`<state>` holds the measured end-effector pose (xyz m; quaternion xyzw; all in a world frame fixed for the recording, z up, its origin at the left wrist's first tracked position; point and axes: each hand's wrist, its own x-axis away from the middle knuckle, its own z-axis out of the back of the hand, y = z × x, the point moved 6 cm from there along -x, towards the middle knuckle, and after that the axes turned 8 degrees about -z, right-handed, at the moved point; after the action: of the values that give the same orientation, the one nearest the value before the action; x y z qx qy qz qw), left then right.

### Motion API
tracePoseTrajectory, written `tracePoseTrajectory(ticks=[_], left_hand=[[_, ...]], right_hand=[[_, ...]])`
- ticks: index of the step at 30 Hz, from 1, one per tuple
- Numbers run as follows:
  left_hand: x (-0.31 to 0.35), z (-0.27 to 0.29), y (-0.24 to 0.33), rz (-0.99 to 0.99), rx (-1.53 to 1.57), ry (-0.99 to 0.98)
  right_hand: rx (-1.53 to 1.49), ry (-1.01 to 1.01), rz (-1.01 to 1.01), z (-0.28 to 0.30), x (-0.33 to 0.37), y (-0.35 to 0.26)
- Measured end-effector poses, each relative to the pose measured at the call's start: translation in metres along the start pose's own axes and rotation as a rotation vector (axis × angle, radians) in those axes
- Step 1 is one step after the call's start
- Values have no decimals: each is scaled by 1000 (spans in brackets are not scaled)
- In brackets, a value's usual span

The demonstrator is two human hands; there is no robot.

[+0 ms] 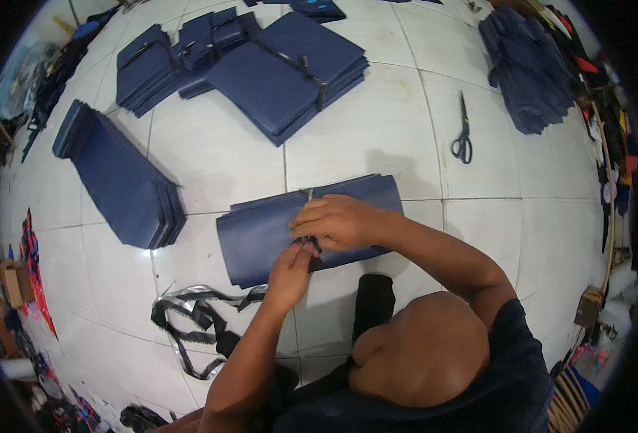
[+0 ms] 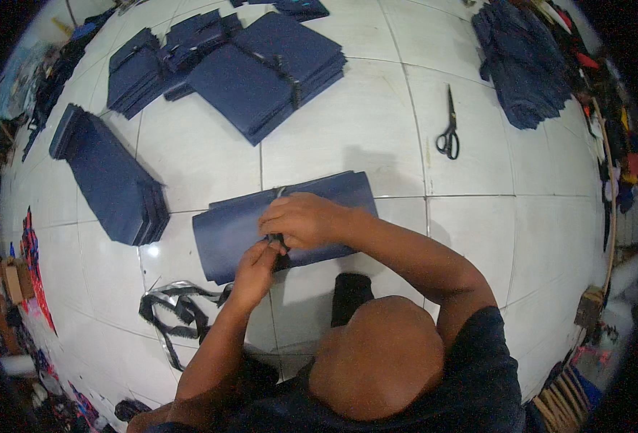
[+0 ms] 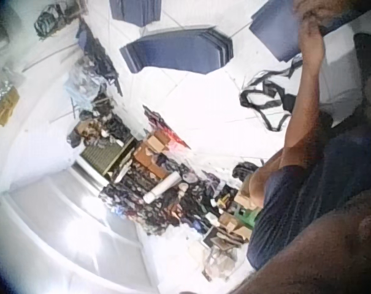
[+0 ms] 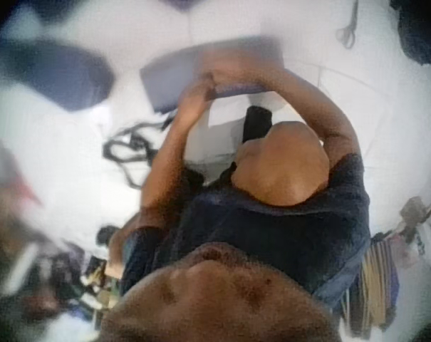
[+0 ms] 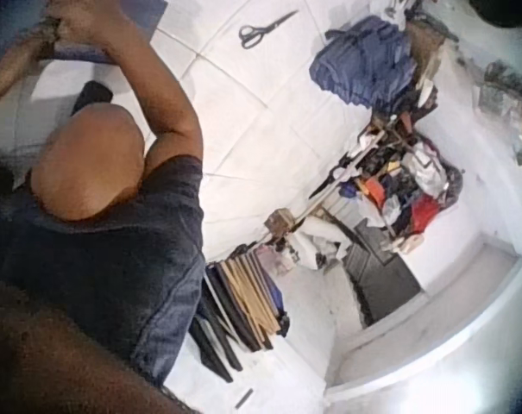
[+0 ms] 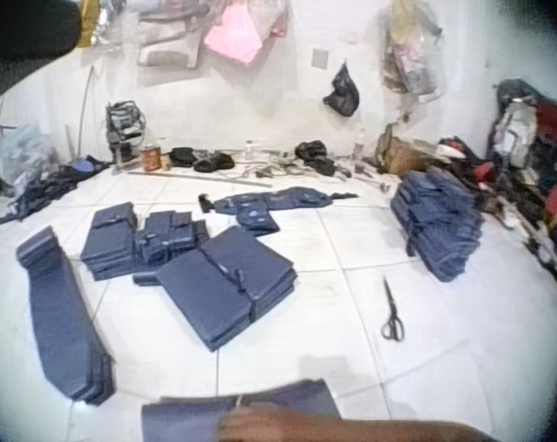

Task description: The person organizes and bundles stacks of blue fabric pieces by hand on the floor, using shears to cut black binding tape, tying the tape around the stacks, and labeling the bundles with a pencil.

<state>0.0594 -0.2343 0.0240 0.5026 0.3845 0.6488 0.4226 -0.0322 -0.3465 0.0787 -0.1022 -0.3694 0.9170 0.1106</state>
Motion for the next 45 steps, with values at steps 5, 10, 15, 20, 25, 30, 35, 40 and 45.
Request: tracePoseTrajectory(ticks=[5, 10, 15, 20, 25, 30, 35, 40, 45], left_hand=[[-1, -4, 18, -13, -170, 32], [9, -10, 33, -78, -216, 292], [8, -9, 25, -141, -125, 379], [1, -7, 6, -13, 200, 187], [19, 3, 18, -48, -15, 302], [17, -6, 25, -125, -457, 285], [13, 4, 24, -81, -522, 212], [-4, 15, 14, 206, -73, 61], [-7, 2, 9, 60, 216, -210]], right_hand=[[207, -60, -61, -14, 12, 4], [323, -79, 13, 0, 7, -1], [391, 97, 37, 0, 13, -6], [191, 228, 117, -7, 39, 0], [144, 226, 87, 5, 34, 0], [308, 180, 53, 3, 41, 21], [381, 158, 42, 9, 48, 10], [289, 119, -152, -28, 72, -21], [182, 197, -145, -16, 48, -47]])
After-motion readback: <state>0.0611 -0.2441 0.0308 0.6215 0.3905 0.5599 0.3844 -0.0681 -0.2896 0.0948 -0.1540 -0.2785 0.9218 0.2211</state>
